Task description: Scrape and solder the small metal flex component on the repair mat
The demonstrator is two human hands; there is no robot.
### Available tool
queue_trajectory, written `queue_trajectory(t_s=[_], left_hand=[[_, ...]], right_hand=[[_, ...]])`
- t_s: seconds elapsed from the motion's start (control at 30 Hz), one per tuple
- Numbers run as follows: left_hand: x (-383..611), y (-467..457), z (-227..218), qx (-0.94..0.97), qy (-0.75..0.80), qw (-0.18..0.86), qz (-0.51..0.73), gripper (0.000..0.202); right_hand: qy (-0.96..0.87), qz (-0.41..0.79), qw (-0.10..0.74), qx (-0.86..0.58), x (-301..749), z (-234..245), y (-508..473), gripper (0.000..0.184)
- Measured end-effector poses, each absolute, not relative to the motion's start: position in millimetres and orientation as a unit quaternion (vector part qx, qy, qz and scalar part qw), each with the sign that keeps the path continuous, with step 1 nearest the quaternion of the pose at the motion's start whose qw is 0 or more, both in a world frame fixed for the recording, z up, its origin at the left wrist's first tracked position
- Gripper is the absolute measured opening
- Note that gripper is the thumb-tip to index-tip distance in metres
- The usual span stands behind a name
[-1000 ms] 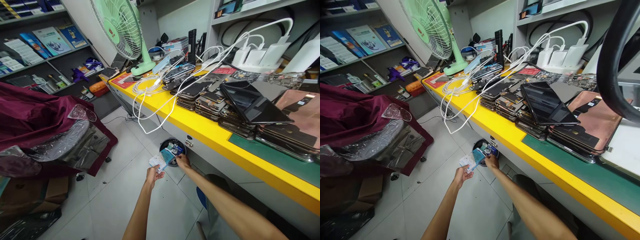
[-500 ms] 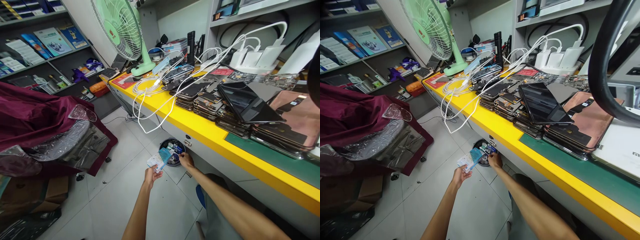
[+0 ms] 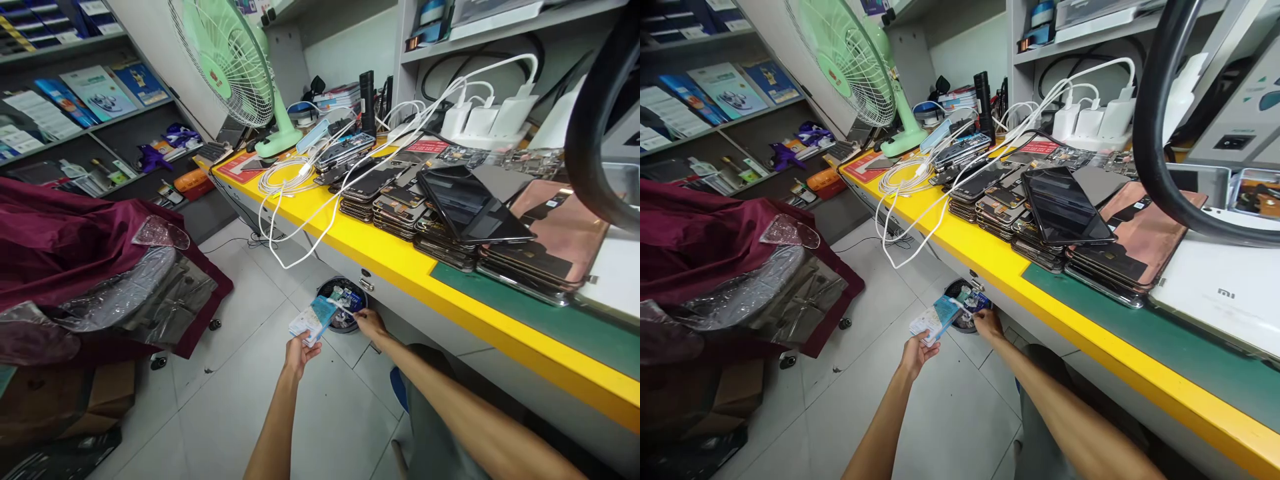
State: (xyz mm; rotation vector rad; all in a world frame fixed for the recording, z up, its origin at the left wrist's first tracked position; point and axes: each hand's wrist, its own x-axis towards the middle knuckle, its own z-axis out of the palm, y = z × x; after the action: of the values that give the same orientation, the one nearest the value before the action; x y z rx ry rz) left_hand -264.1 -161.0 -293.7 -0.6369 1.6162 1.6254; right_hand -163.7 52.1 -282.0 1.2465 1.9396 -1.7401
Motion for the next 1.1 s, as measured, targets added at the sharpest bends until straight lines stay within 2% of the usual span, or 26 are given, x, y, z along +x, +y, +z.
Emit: queue_trajectory(t_s=[0.67, 1.1], left_hand=[[-258.6, -164.0, -280.5, -0.260, 0.610, 0.372, 0.650, 0.035], [-261.1, -170.2, -271.5, -0.347, 0.539, 0.366, 0.675, 0.034]], right_hand=[[0.687, -0.589, 0.143, 0.401, -135.0, -277.4, 58.2, 0.035], [0.708, -0.572, 0.097, 0.402, -142.8, -272.9, 56.3, 0.034]])
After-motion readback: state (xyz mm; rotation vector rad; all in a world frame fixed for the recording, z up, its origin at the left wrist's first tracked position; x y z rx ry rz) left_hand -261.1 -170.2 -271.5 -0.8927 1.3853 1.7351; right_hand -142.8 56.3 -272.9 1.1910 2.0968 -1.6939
